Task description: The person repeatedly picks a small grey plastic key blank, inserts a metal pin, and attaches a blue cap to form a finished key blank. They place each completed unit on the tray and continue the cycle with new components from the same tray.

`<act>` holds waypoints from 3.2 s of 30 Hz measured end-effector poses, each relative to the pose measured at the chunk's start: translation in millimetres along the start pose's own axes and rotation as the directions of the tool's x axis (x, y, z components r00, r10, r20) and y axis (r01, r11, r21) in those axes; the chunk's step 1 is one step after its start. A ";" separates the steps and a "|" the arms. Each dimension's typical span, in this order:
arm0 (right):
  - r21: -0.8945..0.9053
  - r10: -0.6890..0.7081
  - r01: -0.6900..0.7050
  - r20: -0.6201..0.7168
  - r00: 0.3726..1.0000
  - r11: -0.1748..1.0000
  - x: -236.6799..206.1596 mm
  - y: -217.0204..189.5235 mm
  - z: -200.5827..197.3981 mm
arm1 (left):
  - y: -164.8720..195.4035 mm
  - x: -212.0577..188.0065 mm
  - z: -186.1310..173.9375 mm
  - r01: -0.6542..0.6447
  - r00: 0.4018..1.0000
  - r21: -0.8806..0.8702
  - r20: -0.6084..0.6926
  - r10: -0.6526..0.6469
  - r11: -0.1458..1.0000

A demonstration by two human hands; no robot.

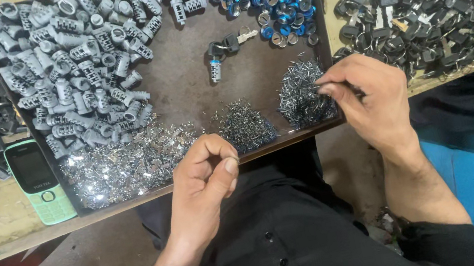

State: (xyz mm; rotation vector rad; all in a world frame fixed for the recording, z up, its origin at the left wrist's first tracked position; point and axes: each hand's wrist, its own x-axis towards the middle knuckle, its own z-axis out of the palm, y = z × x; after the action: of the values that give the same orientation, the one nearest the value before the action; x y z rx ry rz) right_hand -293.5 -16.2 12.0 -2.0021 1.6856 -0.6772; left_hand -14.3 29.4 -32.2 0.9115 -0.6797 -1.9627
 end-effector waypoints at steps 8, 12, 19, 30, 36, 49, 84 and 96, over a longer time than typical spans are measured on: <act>-0.010 0.097 -0.097 -0.071 0.993 0.995 -6.4 -0.9 10.3 | -3.8 -2.0 0.6 -0.095 0.995 0.191 0.032 0.091 0.977; 0.317 -0.104 0.124 -0.078 0.991 0.940 -19.7 -33.9 31.8 | -5.9 0.4 10.3 -0.082 0.996 0.071 0.030 0.080 0.994; 0.397 -0.244 0.248 -0.062 0.968 0.884 -22.0 -74.9 64.2 | -4.6 -1.7 20.5 0.025 0.997 -0.282 -0.063 -0.044 0.959; 0.386 -0.201 0.226 -0.105 0.974 0.894 -25.5 -72.9 73.7 | -6.5 -4.6 20.9 -0.003 0.997 -0.284 -0.070 -0.017 0.959; 0.383 -0.253 0.274 -0.104 0.962 0.882 -25.0 -70.2 69.8 | -5.6 -5.4 17.5 -0.049 0.998 -0.220 -0.043 0.040 0.974; 0.628 -0.106 0.088 -0.010 0.994 0.774 -6.5 -53.3 68.0 | -3.0 -0.8 6.5 0.021 1.000 -0.281 -0.017 -0.027 0.959; 0.562 -0.211 0.129 0.082 0.974 0.817 9.5 -83.8 79.9 | 9.4 -4.2 -17.4 -0.099 0.995 -0.234 -0.038 0.092 0.967; 0.590 -0.230 0.159 0.048 0.972 0.792 5.3 -74.9 76.3 | 9.8 -4.4 -8.1 -0.077 0.994 -0.149 -0.083 0.065 0.986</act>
State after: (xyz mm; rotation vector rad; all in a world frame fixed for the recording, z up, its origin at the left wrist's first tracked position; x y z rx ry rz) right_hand -187.7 -7.8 -1.7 -1.7246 1.0273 -0.9878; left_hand -1.6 27.4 -28.3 0.8544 -0.5033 -1.8775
